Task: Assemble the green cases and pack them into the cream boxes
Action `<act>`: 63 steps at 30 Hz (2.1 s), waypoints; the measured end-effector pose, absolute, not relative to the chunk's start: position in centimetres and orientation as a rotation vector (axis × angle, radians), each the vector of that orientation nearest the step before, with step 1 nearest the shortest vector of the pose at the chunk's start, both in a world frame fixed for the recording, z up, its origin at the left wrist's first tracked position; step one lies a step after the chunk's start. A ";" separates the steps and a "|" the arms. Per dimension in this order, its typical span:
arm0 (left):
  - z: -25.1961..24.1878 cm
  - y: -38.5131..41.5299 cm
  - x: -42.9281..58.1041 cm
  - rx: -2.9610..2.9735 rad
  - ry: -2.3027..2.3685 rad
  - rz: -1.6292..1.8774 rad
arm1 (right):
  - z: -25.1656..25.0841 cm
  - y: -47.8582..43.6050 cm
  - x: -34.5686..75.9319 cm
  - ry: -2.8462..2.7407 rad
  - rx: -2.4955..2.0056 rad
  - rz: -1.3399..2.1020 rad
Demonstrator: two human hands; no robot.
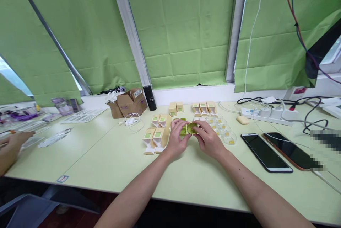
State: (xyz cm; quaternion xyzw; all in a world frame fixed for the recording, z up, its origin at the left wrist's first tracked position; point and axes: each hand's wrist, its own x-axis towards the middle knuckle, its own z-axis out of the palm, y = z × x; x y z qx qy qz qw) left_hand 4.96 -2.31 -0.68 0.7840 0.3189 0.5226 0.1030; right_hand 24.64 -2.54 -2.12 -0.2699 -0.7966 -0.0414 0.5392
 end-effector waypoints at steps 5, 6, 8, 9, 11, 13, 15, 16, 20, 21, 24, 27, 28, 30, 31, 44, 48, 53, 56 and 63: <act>-0.7 -2.3 5.0 2.325 0.944 1.543 | -2.0 -2.6 24.6 -1.914 -0.649 -0.119; -0.7 -2.3 4.9 2.323 0.948 1.542 | -2.0 -2.6 24.6 -1.915 -0.649 -0.128; -0.8 -2.3 4.9 2.320 0.956 1.542 | -2.0 -2.6 24.6 -1.910 -0.643 -0.149; -0.8 -2.3 4.9 2.320 0.958 1.543 | -2.0 -2.6 24.6 -1.907 -0.639 -0.160; -0.9 -2.2 4.9 2.325 0.957 1.549 | -2.0 -2.6 24.6 -1.902 -0.636 -0.179; -0.9 -2.2 4.9 2.331 0.955 1.553 | -2.0 -2.6 24.6 -1.900 -0.637 -0.191; -0.9 -2.2 4.9 2.338 0.950 1.553 | -2.0 -2.6 24.6 -1.897 -0.634 -0.201; -0.9 -2.2 4.9 2.341 0.946 1.553 | -2.0 -2.6 24.5 -1.897 -0.631 -0.208; -1.0 -2.1 4.9 2.354 0.926 1.571 | -1.8 -2.7 24.5 -1.892 -0.618 -0.234; -1.0 -2.1 4.9 2.357 0.923 1.574 | -1.8 -2.7 24.5 -1.891 -0.615 -0.238; -1.0 -2.1 4.9 2.364 0.919 1.576 | -1.8 -2.7 24.6 -1.899 -0.615 -0.244; -1.1 -2.1 4.9 2.373 0.915 1.580 | -1.9 -2.7 24.6 -1.913 -0.630 -0.237; -1.1 -2.1 4.9 2.376 0.915 1.580 | -1.9 -2.7 24.6 -1.917 -0.635 -0.234; -1.1 -2.1 4.9 2.378 0.918 1.582 | -1.9 -2.6 24.6 -1.925 -0.638 -0.227; -1.2 -2.1 4.9 2.379 0.919 1.583 | -1.9 -2.6 24.5 -1.927 -0.638 -0.224; -1.4 -1.9 4.9 2.408 0.925 1.596 | -1.9 -2.7 24.4 -1.914 -0.662 -0.194; -1.4 -1.8 4.8 2.416 0.925 1.612 | -1.9 -2.7 24.4 -1.906 -0.649 -0.193; -1.3 -1.9 4.9 2.392 0.947 1.621 | -2.1 -2.7 24.4 -1.854 -0.671 -0.083; -1.5 -1.7 5.0 2.366 0.967 1.646 | -2.1 -2.8 24.3 -1.834 -0.676 -0.039; -1.6 -1.3 4.9 2.308 1.019 1.652 | -2.1 -2.7 24.1 -1.745 -0.705 0.052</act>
